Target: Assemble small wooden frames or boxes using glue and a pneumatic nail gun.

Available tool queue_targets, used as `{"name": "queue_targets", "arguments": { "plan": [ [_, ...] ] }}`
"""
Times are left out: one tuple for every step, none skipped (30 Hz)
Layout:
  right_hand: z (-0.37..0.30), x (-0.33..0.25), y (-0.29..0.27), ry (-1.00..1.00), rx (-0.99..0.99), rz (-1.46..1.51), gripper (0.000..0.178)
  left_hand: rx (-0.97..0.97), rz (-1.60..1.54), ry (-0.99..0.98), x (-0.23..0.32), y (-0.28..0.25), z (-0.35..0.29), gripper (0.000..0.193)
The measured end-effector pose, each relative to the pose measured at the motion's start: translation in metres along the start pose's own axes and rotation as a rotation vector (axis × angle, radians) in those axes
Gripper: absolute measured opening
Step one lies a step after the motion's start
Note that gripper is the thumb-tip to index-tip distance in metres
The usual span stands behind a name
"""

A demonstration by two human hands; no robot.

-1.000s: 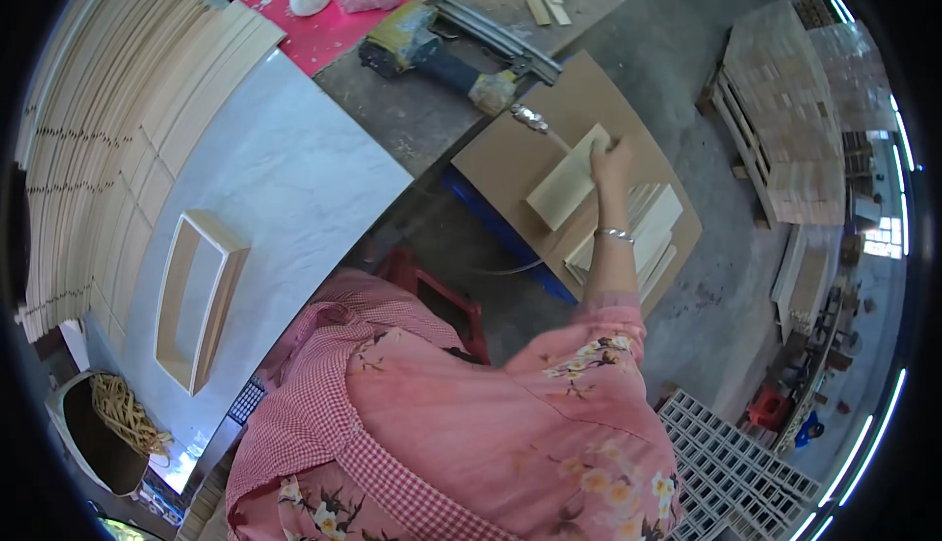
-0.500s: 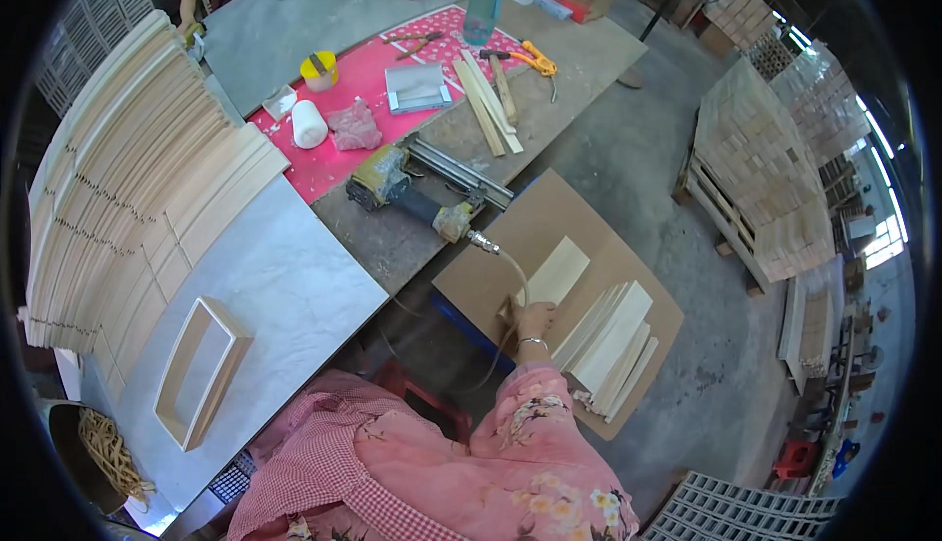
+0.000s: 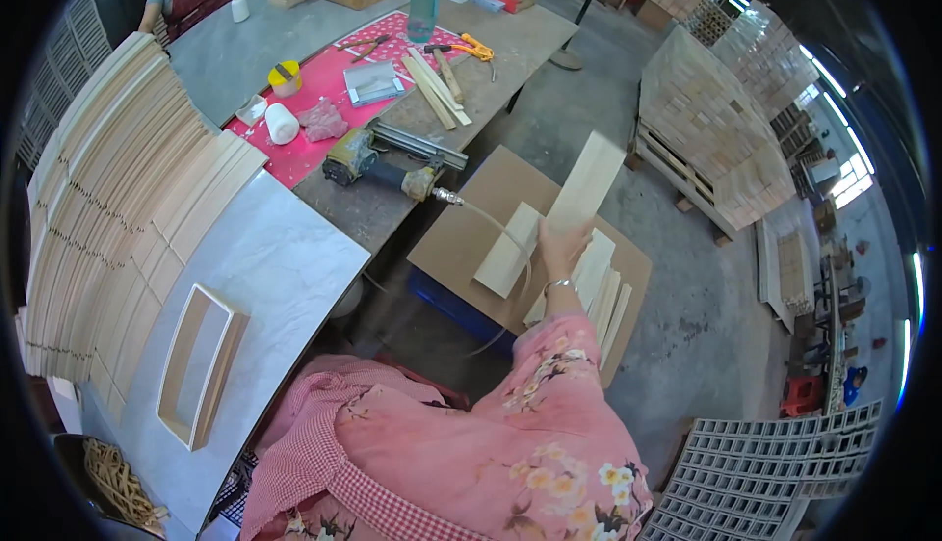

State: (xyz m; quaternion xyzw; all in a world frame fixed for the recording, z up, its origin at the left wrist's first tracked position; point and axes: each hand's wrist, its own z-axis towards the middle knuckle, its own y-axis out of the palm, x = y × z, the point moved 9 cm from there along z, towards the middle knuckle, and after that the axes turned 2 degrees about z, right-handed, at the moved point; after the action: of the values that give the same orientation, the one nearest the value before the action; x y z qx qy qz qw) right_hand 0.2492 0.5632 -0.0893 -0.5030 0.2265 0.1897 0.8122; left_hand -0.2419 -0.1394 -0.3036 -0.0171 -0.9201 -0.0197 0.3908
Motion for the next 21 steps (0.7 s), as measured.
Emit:
{"name": "queue_targets", "arguments": {
  "plan": [
    [0.014,-0.01,-0.009,-0.011,0.055,0.017,0.1,-0.002,-0.002,-0.006,-0.004,-0.003,-0.002,0.031],
    [0.023,-0.034,-0.019,-0.003,0.04,0.091,0.102,0.011,-0.01,-0.01,-0.011,-0.013,-0.004,0.031],
    [0.029,-0.063,-0.033,0.003,0.022,0.165,0.104,0.024,-0.022,-0.016,-0.019,-0.023,-0.007,0.031],
    [0.031,-0.092,-0.05,-0.096,0.121,0.17,0.104,0.027,-0.028,-0.022,-0.025,-0.029,-0.007,0.032],
    [0.036,-0.114,-0.051,-0.175,0.154,0.192,0.102,0.03,-0.034,-0.027,-0.03,-0.035,-0.007,0.032],
    [0.038,-0.136,-0.053,-0.253,0.186,0.212,0.099,0.032,-0.039,-0.033,-0.036,-0.039,-0.009,0.032],
    [0.029,-0.172,-0.054,-0.322,0.142,0.291,0.101,0.044,-0.05,-0.04,-0.048,-0.047,-0.007,0.033],
    [0.016,-0.212,-0.057,-0.39,0.094,0.37,0.102,0.058,-0.062,-0.048,-0.061,-0.058,-0.004,0.033],
    [0.002,-0.251,-0.054,-0.481,0.037,0.442,0.1,0.075,-0.073,-0.056,-0.075,-0.073,-0.002,0.034],
    [-0.02,-0.292,-0.053,-0.566,-0.04,0.504,0.099,0.097,-0.086,-0.065,-0.09,-0.089,-0.002,0.034],
    [-0.048,-0.336,-0.053,-0.657,-0.128,0.568,0.098,0.128,-0.107,-0.08,-0.109,-0.108,-0.005,0.034],
    [-0.075,-0.37,-0.044,-0.736,-0.219,0.664,0.098,0.167,-0.13,-0.097,-0.132,-0.129,-0.015,0.035],
    [-0.102,-0.4,-0.039,-0.817,-0.323,0.764,0.098,0.216,-0.159,-0.119,-0.159,-0.153,-0.031,0.035],
    [-0.133,-0.432,-0.045,-0.935,-0.42,0.807,0.097,0.294,-0.208,-0.146,-0.198,-0.186,-0.061,0.036],
    [-0.16,-0.451,-0.042,-1.022,-0.479,0.777,0.096,0.385,-0.258,-0.168,-0.236,-0.227,-0.098,0.036],
    [-0.179,-0.465,-0.041,-1.118,-0.544,0.752,0.095,0.486,-0.312,-0.195,-0.278,-0.263,-0.145,0.036],
    [-0.201,-0.477,-0.045,-1.143,-0.699,0.78,0.094,0.593,-0.367,-0.214,-0.299,-0.287,-0.204,0.037],
    [-0.217,-0.482,-0.047,-1.238,-0.763,0.811,0.093,0.81,-0.385,-0.268,-0.307,-0.293,-0.208,0.029],
    [-0.241,-0.489,-0.043,-1.316,-0.823,0.768,0.093,0.734,-0.328,-0.232,-0.288,-0.276,-0.214,0.031],
    [-0.269,-0.499,-0.043,-1.41,-0.883,0.731,0.093,0.665,-0.28,-0.201,-0.277,-0.26,-0.229,0.034],
    [-0.298,-0.51,-0.052,-1.48,-0.965,0.711,0.094,0.742,-0.319,-0.198,-0.284,-0.254,-0.24,0.036]
  ]
}}
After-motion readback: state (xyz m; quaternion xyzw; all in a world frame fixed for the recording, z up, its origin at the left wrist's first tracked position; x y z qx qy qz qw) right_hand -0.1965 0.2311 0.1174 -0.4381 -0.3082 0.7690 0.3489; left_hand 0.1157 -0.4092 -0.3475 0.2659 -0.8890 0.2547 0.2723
